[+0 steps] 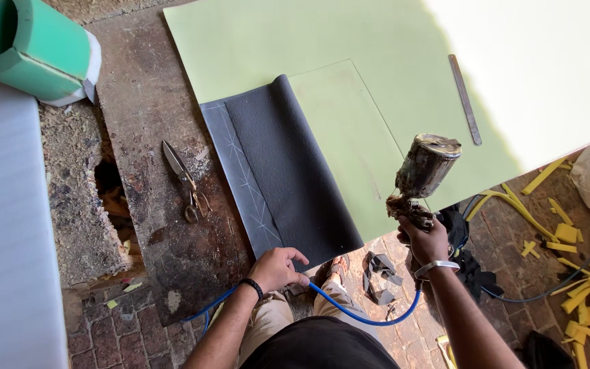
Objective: The person places a dark gray vinyl sheet with a grid pattern onto a light green foam board, smooths it, and uses a metal ruler to press the edges. They then use a spray gun to apply adhesive to the foam and fold the vinyl over the foam, pressing it down to adhere. The person repeats this process with additional vinyl and foam pieces.
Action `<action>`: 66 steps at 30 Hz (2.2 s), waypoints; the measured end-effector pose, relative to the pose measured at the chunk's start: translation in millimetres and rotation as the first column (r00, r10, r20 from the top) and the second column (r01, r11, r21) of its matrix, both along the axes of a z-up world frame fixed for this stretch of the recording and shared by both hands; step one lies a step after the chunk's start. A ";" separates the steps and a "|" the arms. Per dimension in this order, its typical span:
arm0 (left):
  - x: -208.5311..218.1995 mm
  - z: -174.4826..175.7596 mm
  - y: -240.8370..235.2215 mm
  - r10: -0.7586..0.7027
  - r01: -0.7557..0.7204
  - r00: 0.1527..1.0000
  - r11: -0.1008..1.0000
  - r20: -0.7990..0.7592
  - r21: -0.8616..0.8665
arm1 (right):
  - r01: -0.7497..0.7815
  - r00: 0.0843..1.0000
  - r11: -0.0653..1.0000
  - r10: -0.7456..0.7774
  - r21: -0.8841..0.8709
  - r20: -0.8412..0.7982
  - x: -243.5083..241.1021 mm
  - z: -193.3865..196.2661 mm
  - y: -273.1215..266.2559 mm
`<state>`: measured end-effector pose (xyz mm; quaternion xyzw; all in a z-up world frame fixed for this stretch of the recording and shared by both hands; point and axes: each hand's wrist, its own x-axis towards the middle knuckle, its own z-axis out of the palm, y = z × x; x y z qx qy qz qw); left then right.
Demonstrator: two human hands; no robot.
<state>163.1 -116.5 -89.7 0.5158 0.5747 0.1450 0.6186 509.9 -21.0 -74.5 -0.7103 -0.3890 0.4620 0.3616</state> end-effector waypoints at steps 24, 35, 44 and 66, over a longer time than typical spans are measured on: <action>-253.2 -109.5 -81.2 0.866 -0.857 0.285 0.422 -0.412 0.295 | -0.926 0.376 0.377 0.912 0.030 0.161 -454.7 -26.6 -46.1; -280.7 -134.9 -92.9 0.864 -0.808 0.219 0.421 -0.453 0.411 | -0.720 0.398 0.675 0.591 -0.160 0.702 -271.1 -75.7 -55.5; -261.5 -140.3 -84.2 0.898 -0.814 0.095 0.318 -0.430 0.485 | -0.678 0.285 0.661 0.639 -0.321 0.715 -271.0 -79.5 -65.8; -239.4 -48.1 -63.7 0.833 -0.374 0.299 0.551 -0.465 0.746 | -0.593 0.329 0.700 0.662 -0.398 0.674 -262.3 -58.2 -48.4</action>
